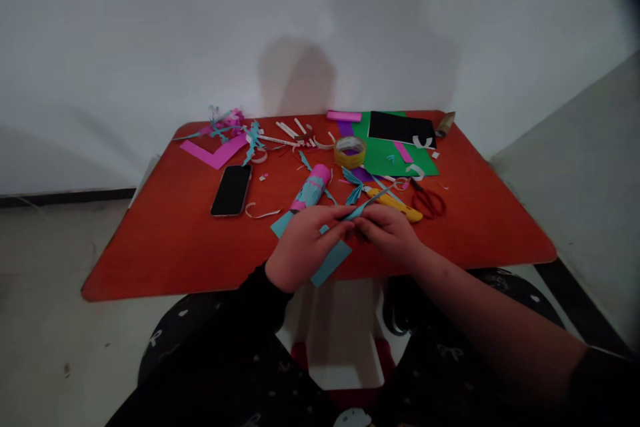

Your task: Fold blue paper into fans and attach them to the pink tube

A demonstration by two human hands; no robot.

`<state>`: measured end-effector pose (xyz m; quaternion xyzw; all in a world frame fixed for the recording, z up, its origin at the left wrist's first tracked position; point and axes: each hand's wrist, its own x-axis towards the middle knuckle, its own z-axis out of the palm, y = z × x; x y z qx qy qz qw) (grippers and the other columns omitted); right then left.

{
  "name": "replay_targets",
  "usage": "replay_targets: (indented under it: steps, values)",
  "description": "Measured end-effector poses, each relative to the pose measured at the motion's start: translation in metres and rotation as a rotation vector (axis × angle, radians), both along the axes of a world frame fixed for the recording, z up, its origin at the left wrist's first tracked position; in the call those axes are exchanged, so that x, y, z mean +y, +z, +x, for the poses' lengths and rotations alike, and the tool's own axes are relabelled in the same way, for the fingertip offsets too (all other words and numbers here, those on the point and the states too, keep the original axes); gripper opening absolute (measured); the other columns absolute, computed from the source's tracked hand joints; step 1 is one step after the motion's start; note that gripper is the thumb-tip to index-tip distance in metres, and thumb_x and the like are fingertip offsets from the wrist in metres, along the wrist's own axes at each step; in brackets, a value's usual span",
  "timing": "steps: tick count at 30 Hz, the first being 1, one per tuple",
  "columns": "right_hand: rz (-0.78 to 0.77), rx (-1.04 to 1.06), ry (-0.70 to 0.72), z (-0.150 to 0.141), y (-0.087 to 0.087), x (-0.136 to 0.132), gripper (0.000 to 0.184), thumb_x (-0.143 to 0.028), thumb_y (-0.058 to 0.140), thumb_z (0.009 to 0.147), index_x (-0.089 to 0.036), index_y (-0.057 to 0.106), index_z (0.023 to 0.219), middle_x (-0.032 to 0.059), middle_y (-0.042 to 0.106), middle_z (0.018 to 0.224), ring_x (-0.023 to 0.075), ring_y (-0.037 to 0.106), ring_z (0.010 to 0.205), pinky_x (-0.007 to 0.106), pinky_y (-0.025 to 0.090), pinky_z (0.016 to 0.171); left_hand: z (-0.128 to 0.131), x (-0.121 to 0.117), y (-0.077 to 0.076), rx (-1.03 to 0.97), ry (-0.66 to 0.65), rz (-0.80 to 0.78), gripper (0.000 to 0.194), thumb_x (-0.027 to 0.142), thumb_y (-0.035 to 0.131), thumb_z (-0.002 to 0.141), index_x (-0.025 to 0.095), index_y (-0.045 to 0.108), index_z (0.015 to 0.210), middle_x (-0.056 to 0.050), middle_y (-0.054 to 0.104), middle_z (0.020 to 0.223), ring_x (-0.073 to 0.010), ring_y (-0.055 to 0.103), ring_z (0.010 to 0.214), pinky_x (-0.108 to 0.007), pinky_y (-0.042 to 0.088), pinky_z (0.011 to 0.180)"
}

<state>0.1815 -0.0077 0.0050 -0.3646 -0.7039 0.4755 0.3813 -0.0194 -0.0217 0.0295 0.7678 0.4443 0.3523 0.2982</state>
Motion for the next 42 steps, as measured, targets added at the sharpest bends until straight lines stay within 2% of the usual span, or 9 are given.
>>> replay_targets:
  steps: [5, 7, 11, 13, 15, 19, 22, 33, 42]
  values:
    - [0.053, -0.084, 0.033, -0.001, 0.002, 0.000, 0.037, -0.036, 0.043, 0.105, -0.019, 0.066, 0.080, 0.0000, 0.065, 0.066, 0.0122, 0.060, 0.056, 0.025, 0.044, 0.053, 0.003, 0.003, -0.001, -0.058, 0.056, -0.096, 0.024, 0.028, 0.064, 0.095, 0.022, 0.078, 0.114, -0.005, 0.080, 0.102, -0.0207, 0.074, 0.092, -0.032, 0.059, 0.086]
    - [0.242, -0.209, -0.039, 0.002, 0.005, -0.001, 0.036, -0.033, 0.045, 0.104, -0.019, 0.064, 0.077, 0.0009, 0.066, 0.066, 0.0135, 0.061, 0.058, 0.026, 0.043, 0.055, 0.002, 0.004, 0.000, -0.026, 0.080, -0.082, 0.024, 0.028, 0.062, 0.097, 0.022, 0.078, 0.113, -0.005, 0.080, 0.104, -0.0207, 0.074, 0.093, -0.033, 0.059, 0.086]
    - [0.783, -0.432, -0.243, 0.012, 0.017, -0.003, 0.021, -0.031, 0.061, 0.097, -0.020, 0.067, 0.080, 0.0038, 0.068, 0.071, 0.0184, 0.061, 0.069, 0.033, 0.045, 0.067, 0.000, 0.004, 0.005, 0.191, 0.040, 0.040, 0.026, 0.029, 0.057, 0.100, 0.022, 0.075, 0.118, -0.007, 0.079, 0.108, -0.0220, 0.073, 0.098, -0.036, 0.056, 0.090]
    - [0.886, -0.502, -0.260, 0.016, 0.022, -0.001, 0.013, -0.032, 0.066, 0.095, -0.021, 0.070, 0.091, 0.0069, 0.072, 0.084, 0.0221, 0.064, 0.082, 0.038, 0.047, 0.081, -0.001, 0.004, 0.005, 0.304, -0.007, 0.111, 0.027, 0.029, 0.055, 0.102, 0.021, 0.074, 0.120, -0.007, 0.079, 0.106, -0.0226, 0.072, 0.098, -0.037, 0.054, 0.090]
    - [0.867, -0.533, -0.200, 0.018, 0.022, 0.004, 0.015, -0.033, 0.067, 0.095, -0.021, 0.071, 0.102, 0.0100, 0.074, 0.098, 0.0248, 0.065, 0.092, 0.041, 0.048, 0.088, -0.001, 0.004, 0.004, 0.362, -0.037, 0.173, 0.028, 0.031, 0.053, 0.103, 0.020, 0.074, 0.120, -0.007, 0.078, 0.102, -0.0225, 0.072, 0.095, -0.037, 0.054, 0.088]
    - [0.701, -0.472, -0.048, 0.018, 0.017, 0.010, 0.014, -0.026, 0.060, 0.099, -0.020, 0.072, 0.103, 0.0093, 0.073, 0.093, 0.0225, 0.065, 0.087, 0.036, 0.051, 0.078, -0.001, 0.002, 0.001, 0.360, 0.000, 0.222, 0.027, 0.036, 0.057, 0.101, 0.022, 0.076, 0.114, -0.007, 0.078, 0.099, -0.0232, 0.071, 0.093, -0.038, 0.052, 0.087]
    - [0.621, -0.444, -0.003, 0.017, 0.016, 0.009, 0.015, -0.023, 0.059, 0.098, -0.020, 0.071, 0.107, 0.0090, 0.074, 0.095, 0.0217, 0.066, 0.089, 0.035, 0.052, 0.079, -0.003, 0.001, 0.001, 0.367, 0.032, 0.207, 0.025, 0.036, 0.059, 0.100, 0.023, 0.076, 0.112, -0.006, 0.078, 0.097, -0.0236, 0.070, 0.094, -0.038, 0.052, 0.086]
    - [0.579, -0.466, 0.024, 0.013, 0.014, 0.008, 0.014, -0.021, 0.057, 0.098, -0.019, 0.070, 0.099, 0.0075, 0.073, 0.090, 0.0211, 0.065, 0.087, 0.033, 0.049, 0.078, 0.000, -0.004, 0.004, 0.369, 0.044, 0.278, 0.021, 0.033, 0.060, 0.100, 0.020, 0.077, 0.101, -0.006, 0.078, 0.094, -0.0227, 0.069, 0.090, -0.040, 0.051, 0.088]
    - [0.558, -0.553, 0.096, 0.012, 0.025, 0.006, 0.015, -0.020, 0.056, 0.097, -0.019, 0.066, 0.086, 0.0061, 0.065, 0.084, 0.0200, 0.057, 0.081, 0.032, 0.043, 0.073, 0.003, -0.005, 0.007, 0.451, -0.011, 0.266, 0.023, 0.028, 0.056, 0.100, 0.018, 0.076, 0.091, -0.008, 0.075, 0.086, -0.0240, 0.068, 0.089, -0.041, 0.050, 0.087]
